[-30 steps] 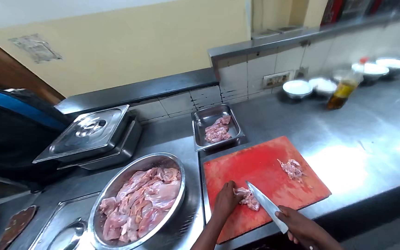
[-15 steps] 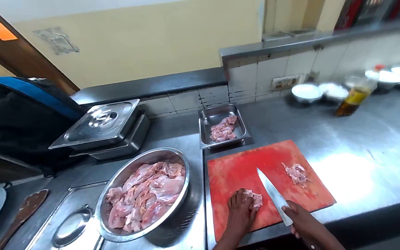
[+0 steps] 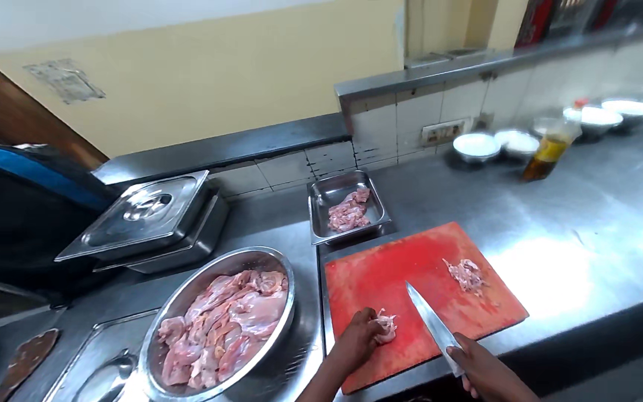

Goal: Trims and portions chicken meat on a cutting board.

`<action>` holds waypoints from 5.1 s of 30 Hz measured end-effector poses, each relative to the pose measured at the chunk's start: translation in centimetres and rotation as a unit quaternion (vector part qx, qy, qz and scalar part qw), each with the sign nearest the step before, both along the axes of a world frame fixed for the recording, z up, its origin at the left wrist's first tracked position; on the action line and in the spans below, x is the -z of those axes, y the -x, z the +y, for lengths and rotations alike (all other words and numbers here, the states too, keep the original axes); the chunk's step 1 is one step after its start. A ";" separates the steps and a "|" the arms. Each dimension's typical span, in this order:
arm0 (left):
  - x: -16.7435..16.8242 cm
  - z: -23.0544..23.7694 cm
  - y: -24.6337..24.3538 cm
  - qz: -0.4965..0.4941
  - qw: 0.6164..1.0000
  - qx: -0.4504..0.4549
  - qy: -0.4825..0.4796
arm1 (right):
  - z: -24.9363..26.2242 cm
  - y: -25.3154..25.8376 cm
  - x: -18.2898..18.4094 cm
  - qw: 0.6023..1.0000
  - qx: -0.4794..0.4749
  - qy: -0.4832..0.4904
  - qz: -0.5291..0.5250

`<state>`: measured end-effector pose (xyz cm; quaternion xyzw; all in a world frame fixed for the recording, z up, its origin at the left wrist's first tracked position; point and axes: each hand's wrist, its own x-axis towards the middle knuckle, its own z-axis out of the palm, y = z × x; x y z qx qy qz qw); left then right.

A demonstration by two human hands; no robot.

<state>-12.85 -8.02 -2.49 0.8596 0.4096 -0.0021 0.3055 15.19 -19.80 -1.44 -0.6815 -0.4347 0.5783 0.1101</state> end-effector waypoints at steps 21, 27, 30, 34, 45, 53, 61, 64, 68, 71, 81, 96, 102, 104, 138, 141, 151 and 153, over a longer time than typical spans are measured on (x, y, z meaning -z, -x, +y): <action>1.7 -1.4 -1.7 -0.036 0.983 -0.179 -0.002 | 2.0 4.9 0.1 0.991 -0.081 0.014 -0.108; 0.5 0.0 -1.2 -0.105 0.957 -0.220 0.157 | 2.7 3.8 -0.3 0.993 -0.044 0.002 -0.111; 0.1 0.1 0.1 -0.071 0.951 -0.237 0.183 | 2.2 4.1 -0.3 0.996 -0.031 -0.008 -0.085; -1.1 -0.5 1.3 0.043 0.959 -0.246 0.134 | 1.6 5.4 -1.0 0.997 -0.060 -0.007 -0.053; 2.4 -0.7 0.5 -0.053 0.985 -0.155 -0.057 | 2.6 5.4 -1.2 0.988 -0.077 -0.019 -0.133; 3.0 -2.2 0.2 -0.088 0.975 -0.183 -0.092 | 2.3 5.9 -1.2 0.981 -0.096 -0.021 -0.168; 3.6 -2.7 -0.1 -0.132 0.978 -0.128 -0.099 | 2.4 5.2 -0.8 0.978 -0.095 -0.022 -0.186; 3.2 -2.7 0.1 -0.128 0.980 -0.130 -0.083 | 2.6 5.4 -2.6 0.971 -0.102 -0.038 -0.211; 2.7 -2.2 0.1 -0.110 0.984 -0.117 -0.072 | 0.1 7.3 -3.0 0.960 -0.181 -0.031 -0.212; 1.7 -1.5 -0.2 -0.057 0.994 -0.088 -0.033 | -1.0 8.0 -3.5 0.957 -0.188 -0.033 -0.220; 0.4 -1.2 -1.0 -0.042 0.995 -0.085 0.003 | -0.9 11.1 -4.3 0.945 -0.201 0.035 -0.257; 0.1 -1.5 -0.9 -0.042 0.993 -0.109 0.008 | -1.3 11.0 -2.7 0.957 -0.164 0.011 -0.238; 0.1 -1.5 -1.1 -0.020 0.994 -0.106 0.019 | 2.8 11.8 -1.7 0.950 -0.177 -0.022 -0.256; -0.1 -1.4 -1.0 -0.017 0.994 -0.109 0.019 | 4.1 9.9 -1.7 0.949 -0.147 -0.042 -0.276; -3.5 1.5 -2.4 -0.187 0.919 -0.298 0.179 | -2.2 -0.3 -0.1 0.976 0.204 -0.067 0.046; 0.1 0.2 1.7 -0.075 0.921 -0.345 0.162 | -2.4 -0.4 0.1 0.975 0.208 -0.060 0.053; -0.6 4.4 -4.1 0.009 1.000 -0.017 0.001 | -1.9 0.7 0.3 0.979 0.185 -0.044 0.070; -0.5 5.9 -5.5 0.066 0.997 0.045 0.011 | -2.0 1.0 0.2 0.980 0.180 -0.047 0.074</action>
